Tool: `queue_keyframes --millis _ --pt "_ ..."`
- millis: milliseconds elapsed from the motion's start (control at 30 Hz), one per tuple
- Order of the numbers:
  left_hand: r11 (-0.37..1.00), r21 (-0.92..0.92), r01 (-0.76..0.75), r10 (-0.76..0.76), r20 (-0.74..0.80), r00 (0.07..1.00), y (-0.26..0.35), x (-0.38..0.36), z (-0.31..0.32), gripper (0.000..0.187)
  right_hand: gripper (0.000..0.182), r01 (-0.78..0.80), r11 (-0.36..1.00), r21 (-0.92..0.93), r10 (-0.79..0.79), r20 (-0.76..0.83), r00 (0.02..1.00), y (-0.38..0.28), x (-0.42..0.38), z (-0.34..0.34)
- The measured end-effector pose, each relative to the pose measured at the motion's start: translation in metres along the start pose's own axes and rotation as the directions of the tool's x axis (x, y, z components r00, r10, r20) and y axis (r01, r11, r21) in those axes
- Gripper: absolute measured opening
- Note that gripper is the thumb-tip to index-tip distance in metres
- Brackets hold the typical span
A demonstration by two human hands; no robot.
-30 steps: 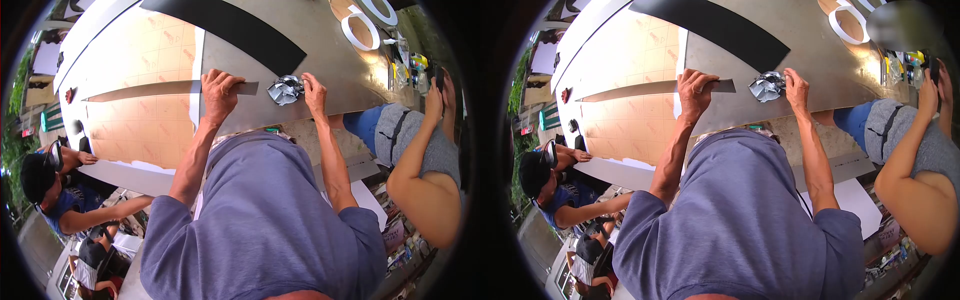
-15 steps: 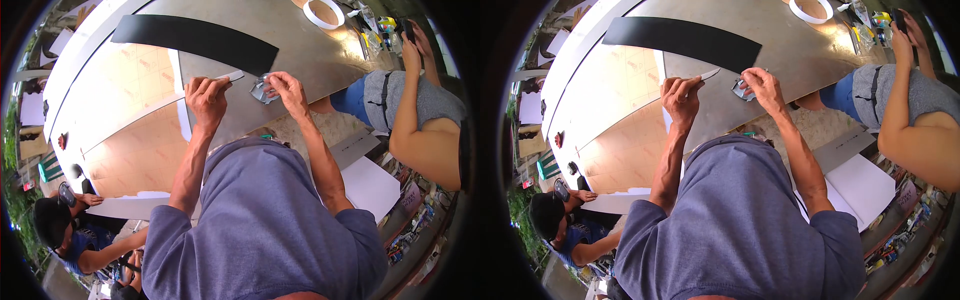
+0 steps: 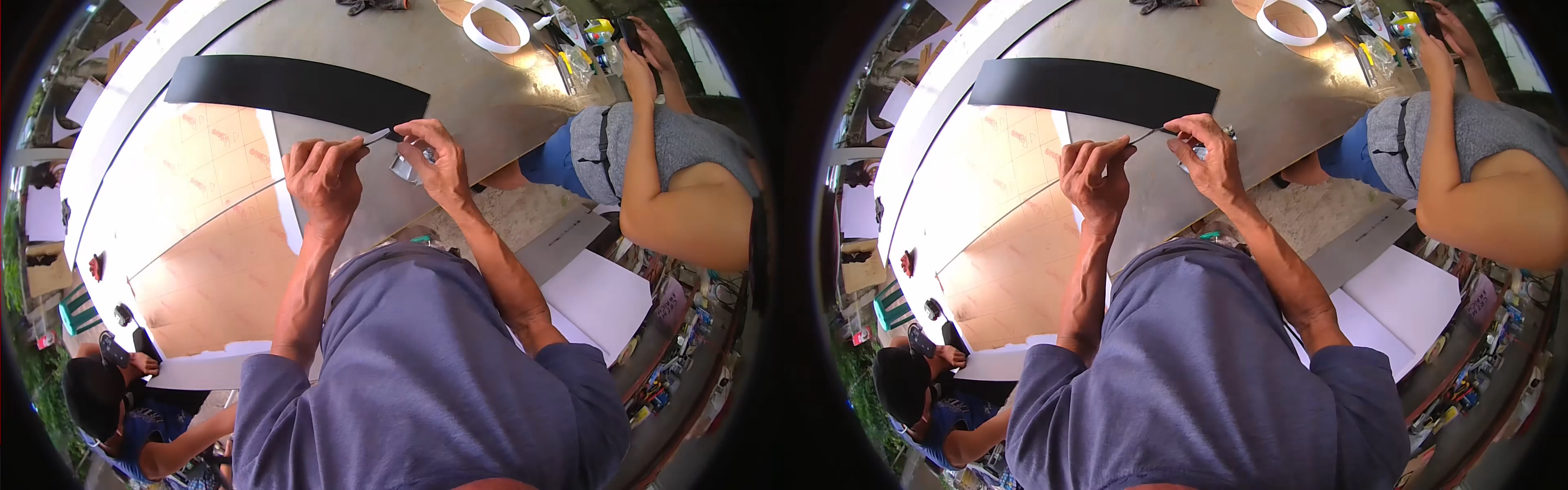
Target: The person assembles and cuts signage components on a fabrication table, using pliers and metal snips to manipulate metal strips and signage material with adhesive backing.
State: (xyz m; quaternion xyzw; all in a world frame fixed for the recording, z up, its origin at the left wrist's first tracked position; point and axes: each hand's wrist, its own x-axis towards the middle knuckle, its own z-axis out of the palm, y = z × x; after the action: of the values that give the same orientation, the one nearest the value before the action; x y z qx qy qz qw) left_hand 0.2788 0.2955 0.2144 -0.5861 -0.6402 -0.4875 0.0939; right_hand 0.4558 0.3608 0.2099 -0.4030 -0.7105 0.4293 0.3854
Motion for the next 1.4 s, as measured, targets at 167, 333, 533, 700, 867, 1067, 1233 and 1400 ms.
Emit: queue_keyframes --millis 167,333,533,700,867,1067,1233,1400 --pt "0.999 0.006 -0.040 0.041 -0.053 0.998 0.006 0.012 -0.002 0.022 0.023 -0.278 0.932 0.233 0.262 0.099 0.960 -0.003 -0.007 -0.006" --pt "0.989 0.017 -0.144 0.145 -0.028 0.989 0.024 0.011 0.001 0.023 0.027 -0.323 0.680 0.658 0.245 0.212 0.946 -0.021 -0.011 -0.004" --pt "0.983 -0.061 -0.175 0.174 -0.015 0.985 0.025 0.006 0.012 0.043 0.024 -0.321 0.530 0.785 0.214 0.242 0.946 -0.019 -0.018 -0.006" --pt "0.982 -0.085 -0.171 0.171 -0.007 0.985 0.023 0.007 0.015 0.044 0.024 -0.331 0.558 0.761 0.256 0.221 0.941 -0.019 -0.017 -0.006" --pt "0.985 -0.130 -0.110 0.120 0.075 0.990 0.018 0.022 0.017 0.031 0.028 -0.298 0.729 0.616 0.274 0.137 0.952 -0.021 -0.015 -0.006" --pt "0.976 -0.204 -0.075 0.096 0.097 0.991 0.000 0.033 0.038 0.023 0.035 -0.112 0.990 0.086 0.117 -0.058 0.991 -0.035 -0.017 -0.014" --pt "0.976 -0.206 -0.073 0.100 0.121 0.988 0.000 0.035 0.040 0.025 0.037 -0.087 0.996 0.017 0.088 -0.082 0.993 -0.030 -0.016 -0.010" --pt "0.982 -0.184 -0.048 0.079 0.163 0.984 -0.002 0.027 0.039 0.024 0.034 -0.162 0.983 0.087 0.174 -0.155 0.973 -0.021 -0.019 -0.007"
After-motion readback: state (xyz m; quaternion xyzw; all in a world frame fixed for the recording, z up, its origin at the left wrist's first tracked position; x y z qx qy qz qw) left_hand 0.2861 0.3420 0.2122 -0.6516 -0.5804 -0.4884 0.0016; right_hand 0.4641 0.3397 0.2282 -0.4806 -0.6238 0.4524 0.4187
